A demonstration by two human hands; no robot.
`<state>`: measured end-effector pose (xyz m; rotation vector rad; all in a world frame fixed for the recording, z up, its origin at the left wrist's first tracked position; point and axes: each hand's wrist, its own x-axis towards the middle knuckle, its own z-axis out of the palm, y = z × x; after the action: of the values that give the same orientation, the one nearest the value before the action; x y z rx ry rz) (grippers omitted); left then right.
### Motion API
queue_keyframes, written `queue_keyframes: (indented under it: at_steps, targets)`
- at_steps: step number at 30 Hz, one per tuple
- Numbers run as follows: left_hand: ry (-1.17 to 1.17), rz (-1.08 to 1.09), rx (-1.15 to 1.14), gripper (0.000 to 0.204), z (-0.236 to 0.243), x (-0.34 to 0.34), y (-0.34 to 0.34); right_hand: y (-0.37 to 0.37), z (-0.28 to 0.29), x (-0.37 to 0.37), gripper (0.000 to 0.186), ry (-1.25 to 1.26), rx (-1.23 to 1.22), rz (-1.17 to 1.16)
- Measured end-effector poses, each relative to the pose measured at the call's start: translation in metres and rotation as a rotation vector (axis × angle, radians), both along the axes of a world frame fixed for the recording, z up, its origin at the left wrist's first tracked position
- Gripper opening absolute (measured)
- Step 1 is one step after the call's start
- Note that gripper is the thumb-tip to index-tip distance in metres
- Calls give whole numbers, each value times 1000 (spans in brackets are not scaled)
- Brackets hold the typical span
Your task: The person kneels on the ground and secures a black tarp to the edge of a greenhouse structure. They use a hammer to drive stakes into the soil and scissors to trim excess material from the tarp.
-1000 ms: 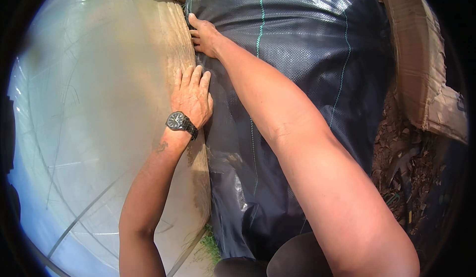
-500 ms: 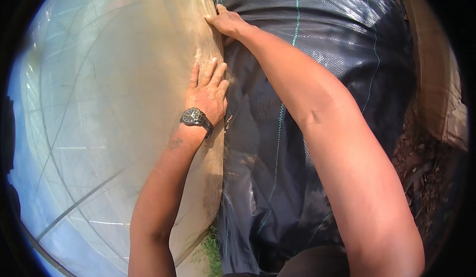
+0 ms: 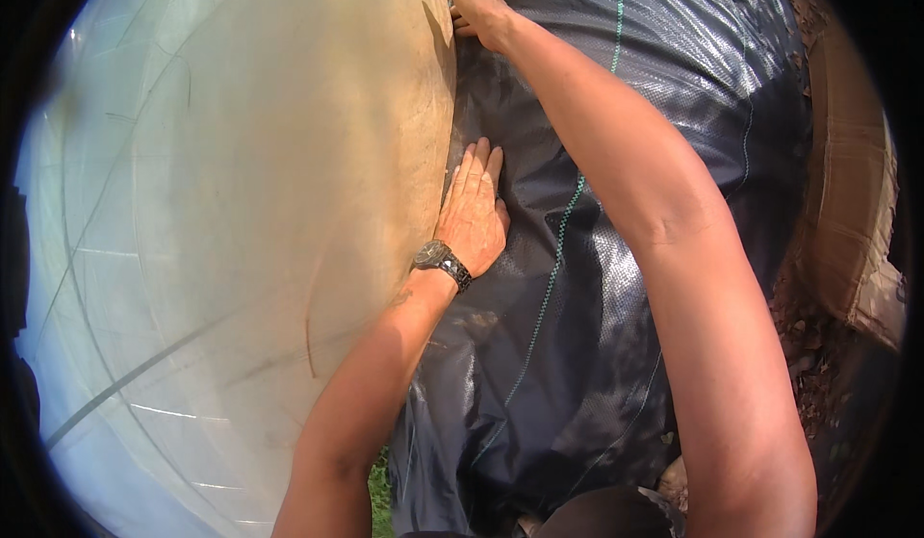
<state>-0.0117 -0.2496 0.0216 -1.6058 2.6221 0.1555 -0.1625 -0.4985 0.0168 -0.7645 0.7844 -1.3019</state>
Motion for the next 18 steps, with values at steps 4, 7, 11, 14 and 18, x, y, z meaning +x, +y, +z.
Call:
queue_keyframes:
  at_steps: [4,7,11,14,18]
  targets:
    - [77,33,-72,76,-7,6,9,-12,-6,21,59,-37,7,-182]
    - [113,16,-89,75,-12,1,7,-14,-16,20,52,209,21,-323]
    - [180,35,-74,73,-17,-3,2,-21,-27,22,52,292,33,-472]
    - [222,58,-74,75,-14,12,6,0,3,34,67,-23,23,-246]
    - [201,65,-17,77,-11,5,3,-19,5,16,82,-128,72,-89]
